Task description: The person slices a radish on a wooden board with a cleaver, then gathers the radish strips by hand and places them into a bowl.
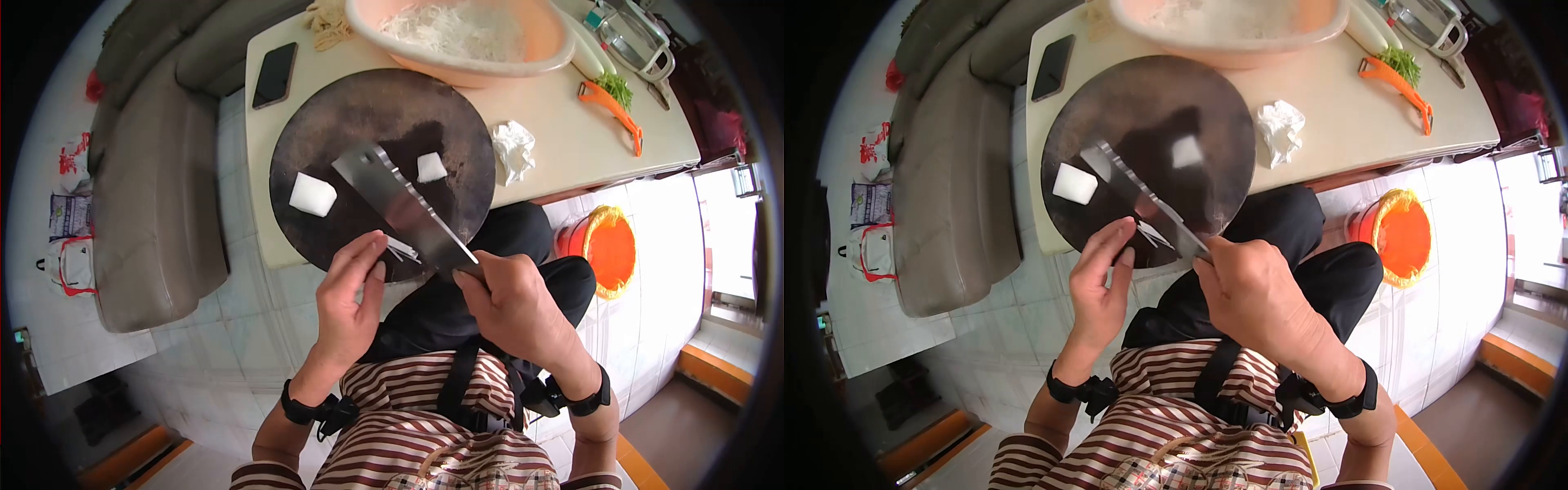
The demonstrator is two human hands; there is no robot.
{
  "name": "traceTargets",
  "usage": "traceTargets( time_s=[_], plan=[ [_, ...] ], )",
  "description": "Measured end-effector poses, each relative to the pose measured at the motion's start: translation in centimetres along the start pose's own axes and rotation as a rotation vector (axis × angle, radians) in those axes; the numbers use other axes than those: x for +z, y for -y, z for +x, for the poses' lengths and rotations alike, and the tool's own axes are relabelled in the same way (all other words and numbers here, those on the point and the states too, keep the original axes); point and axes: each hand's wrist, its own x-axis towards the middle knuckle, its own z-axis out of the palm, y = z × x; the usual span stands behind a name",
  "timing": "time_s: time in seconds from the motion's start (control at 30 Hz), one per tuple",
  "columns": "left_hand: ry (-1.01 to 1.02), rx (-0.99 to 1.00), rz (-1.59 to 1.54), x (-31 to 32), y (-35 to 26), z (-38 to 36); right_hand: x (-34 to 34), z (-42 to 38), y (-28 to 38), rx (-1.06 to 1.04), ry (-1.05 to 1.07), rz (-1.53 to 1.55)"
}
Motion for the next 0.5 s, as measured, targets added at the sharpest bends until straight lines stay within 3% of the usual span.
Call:
traceTargets(
  time_s=[0.03, 0.1, 0.17, 0.2, 0.3, 0.5],
  plan=[
    [-0.064, -0.158, -0.211, 0.0, -0.1, 0.3, -0.3, 0.2, 0.0, -0.011, -0.007, -0.005],
    [-0.092, -0.241, -0.389, 0.0, -0.3, 0.9, -0.9, 0.5, 0.0, 0.295, 0.156, 0.379],
    [-0.078, -0.557, -1.135, -0.1, -0.7, 1.6, -1.2, 0.7, -0.2, 0.414, 0.262, 0.611],
    [-0.011, -0.593, -1.268, -0.1, -0.3, 1.8, -0.9, 0.6, -0.5, 0.443, 0.289, 0.668],
    [0.107, -0.665, -1.541, -0.4, -0.4, 1.8, 0.1, 0.5, -1.1, 0.473, 0.318, 0.765],
    [0.045, -0.72, -1.474, -0.5, 0.2, 1.0, 0.2, -0.2, -1.6, 0.471, 0.249, 0.748]
  ],
)
